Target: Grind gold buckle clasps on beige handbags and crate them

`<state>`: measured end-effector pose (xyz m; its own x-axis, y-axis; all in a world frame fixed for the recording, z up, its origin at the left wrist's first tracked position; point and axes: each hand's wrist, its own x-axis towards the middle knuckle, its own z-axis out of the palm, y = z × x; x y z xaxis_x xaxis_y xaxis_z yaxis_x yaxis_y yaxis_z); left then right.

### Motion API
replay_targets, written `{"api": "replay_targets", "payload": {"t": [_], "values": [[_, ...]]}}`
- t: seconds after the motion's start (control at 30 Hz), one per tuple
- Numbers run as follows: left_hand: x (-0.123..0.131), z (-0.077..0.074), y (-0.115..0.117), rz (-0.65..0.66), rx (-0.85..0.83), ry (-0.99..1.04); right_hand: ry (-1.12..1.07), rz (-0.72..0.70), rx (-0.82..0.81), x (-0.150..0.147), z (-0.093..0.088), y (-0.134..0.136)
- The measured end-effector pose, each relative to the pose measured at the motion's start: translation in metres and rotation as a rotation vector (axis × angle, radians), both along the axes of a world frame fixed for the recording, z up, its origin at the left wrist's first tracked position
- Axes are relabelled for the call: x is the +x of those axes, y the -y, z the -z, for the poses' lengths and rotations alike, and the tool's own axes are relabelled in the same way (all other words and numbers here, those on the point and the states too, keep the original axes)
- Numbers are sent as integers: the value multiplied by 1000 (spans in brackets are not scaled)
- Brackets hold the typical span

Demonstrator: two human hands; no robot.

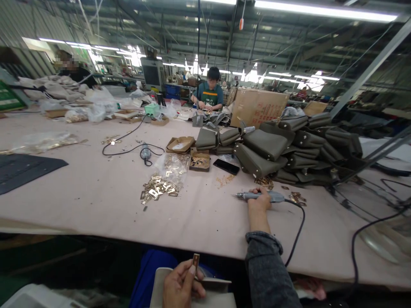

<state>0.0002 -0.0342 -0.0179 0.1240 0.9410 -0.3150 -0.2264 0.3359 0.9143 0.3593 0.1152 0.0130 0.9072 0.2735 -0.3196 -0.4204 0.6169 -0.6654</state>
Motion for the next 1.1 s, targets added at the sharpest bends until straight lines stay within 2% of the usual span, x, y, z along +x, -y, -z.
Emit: {"api": "replay_targets", "payload": {"t": [0.47, 1.1], "values": [[2, -5, -6, 8, -43, 35, 89, -20, 2, 6, 11, -6], [1, -14, -5, -5, -59, 48, 59, -39, 0, 2, 3, 0]]}}
